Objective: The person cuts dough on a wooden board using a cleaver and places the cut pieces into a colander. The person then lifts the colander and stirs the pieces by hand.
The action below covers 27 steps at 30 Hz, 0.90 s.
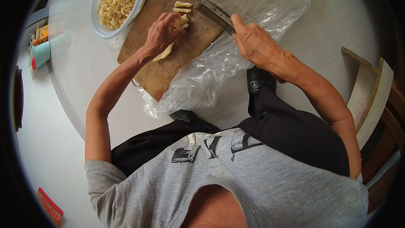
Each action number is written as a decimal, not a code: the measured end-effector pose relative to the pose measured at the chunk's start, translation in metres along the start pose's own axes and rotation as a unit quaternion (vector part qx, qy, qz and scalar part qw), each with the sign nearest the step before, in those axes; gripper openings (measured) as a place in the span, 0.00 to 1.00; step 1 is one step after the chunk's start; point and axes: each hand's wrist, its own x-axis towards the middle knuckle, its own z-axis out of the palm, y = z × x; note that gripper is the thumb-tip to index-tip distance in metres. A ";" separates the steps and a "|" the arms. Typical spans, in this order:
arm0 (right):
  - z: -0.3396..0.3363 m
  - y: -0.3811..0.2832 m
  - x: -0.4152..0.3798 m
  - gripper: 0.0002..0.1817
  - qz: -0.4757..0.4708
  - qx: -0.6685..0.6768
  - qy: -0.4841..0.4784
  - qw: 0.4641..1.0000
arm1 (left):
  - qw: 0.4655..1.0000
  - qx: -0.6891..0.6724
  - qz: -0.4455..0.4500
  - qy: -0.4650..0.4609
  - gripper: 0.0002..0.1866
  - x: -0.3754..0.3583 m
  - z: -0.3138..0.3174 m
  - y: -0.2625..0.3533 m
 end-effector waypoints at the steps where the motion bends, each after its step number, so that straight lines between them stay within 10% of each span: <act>1: 0.000 0.001 0.000 0.11 0.001 0.003 0.000 1.000 | 1.000 0.002 -0.009 0.004 0.19 -0.001 0.001 0.000; 10: -0.003 0.001 -0.002 0.11 -0.016 0.020 -0.006 1.000 | 0.984 -0.105 -0.138 -0.043 0.20 0.000 0.007 0.002; 27: 0.008 -0.018 0.020 0.10 -0.076 -0.073 -0.027 0.994 | 0.993 -0.070 -0.087 0.045 0.19 -0.008 0.017 -0.004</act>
